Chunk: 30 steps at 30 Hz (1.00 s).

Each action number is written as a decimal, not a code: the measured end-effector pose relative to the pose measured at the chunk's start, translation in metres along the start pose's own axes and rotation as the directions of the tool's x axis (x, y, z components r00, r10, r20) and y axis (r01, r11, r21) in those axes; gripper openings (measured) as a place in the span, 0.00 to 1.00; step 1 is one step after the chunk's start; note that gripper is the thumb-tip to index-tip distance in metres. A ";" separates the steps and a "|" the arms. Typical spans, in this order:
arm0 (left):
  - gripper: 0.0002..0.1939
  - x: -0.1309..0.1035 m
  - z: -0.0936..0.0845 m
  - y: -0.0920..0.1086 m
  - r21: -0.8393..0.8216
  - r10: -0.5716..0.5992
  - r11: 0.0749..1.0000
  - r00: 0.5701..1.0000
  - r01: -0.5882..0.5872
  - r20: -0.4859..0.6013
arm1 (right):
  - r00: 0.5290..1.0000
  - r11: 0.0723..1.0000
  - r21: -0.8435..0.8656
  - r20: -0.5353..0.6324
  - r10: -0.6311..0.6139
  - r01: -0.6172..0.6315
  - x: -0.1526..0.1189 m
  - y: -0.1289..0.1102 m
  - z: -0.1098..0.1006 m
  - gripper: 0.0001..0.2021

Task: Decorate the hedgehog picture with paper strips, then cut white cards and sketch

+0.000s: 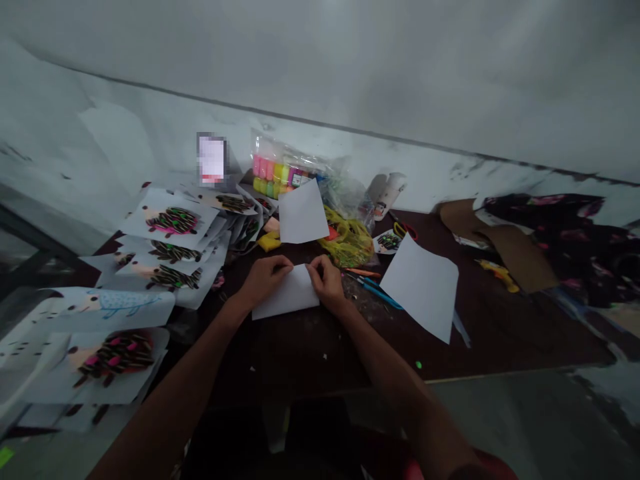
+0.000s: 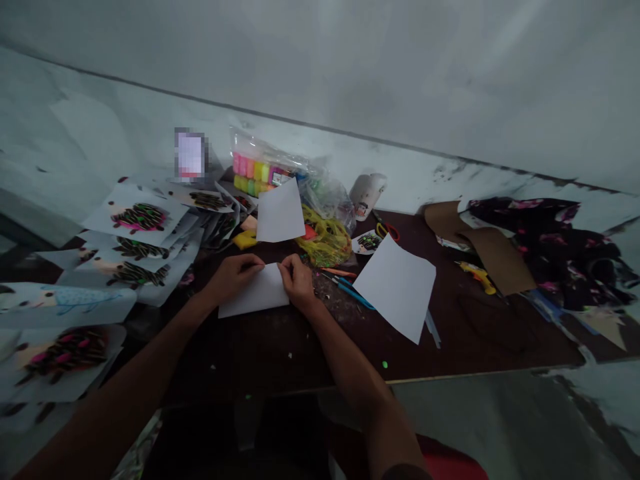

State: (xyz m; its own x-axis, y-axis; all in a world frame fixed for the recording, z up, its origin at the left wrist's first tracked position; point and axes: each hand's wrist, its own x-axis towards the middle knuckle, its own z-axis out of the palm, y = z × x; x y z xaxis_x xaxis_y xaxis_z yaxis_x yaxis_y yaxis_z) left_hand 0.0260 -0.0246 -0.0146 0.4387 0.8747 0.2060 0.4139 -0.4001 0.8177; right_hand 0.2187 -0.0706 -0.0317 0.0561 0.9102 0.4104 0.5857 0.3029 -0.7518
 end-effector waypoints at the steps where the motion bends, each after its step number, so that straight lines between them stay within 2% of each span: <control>1: 0.12 0.000 0.000 -0.001 0.004 -0.005 1.000 1.000 0.005 -0.001 | 1.000 1.000 0.002 0.000 0.007 -0.007 0.000 0.000 0.000 0.10; 8: 0.13 -0.001 0.001 -0.008 0.085 -0.012 0.996 1.000 0.012 -0.001 | 0.998 1.000 -0.018 0.058 0.016 -0.015 0.001 0.003 0.000 0.08; 16: 0.14 -0.003 0.002 -0.012 0.250 0.024 0.968 0.999 -0.030 0.025 | 0.985 0.979 -0.203 0.158 0.065 -0.032 0.002 0.006 0.000 0.04; 21: 0.14 -0.004 0.006 -0.010 0.296 0.031 0.954 0.999 -0.039 0.032 | 0.985 0.971 -0.234 0.155 0.080 -0.042 0.003 0.008 0.001 0.03; 30: 0.13 -0.005 0.007 -0.011 0.268 0.045 0.962 0.998 -0.053 0.035 | 0.981 0.979 -0.151 0.116 0.158 -0.139 0.006 0.008 0.001 0.05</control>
State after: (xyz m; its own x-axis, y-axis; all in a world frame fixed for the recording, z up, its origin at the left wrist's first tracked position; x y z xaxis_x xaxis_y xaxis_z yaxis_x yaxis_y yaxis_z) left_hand 0.0248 -0.0263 -0.0280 0.4847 0.8457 0.2232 0.5889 -0.5042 0.6317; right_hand 0.2231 -0.0626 -0.0361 0.0531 0.9731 0.2240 0.6877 0.1270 -0.7148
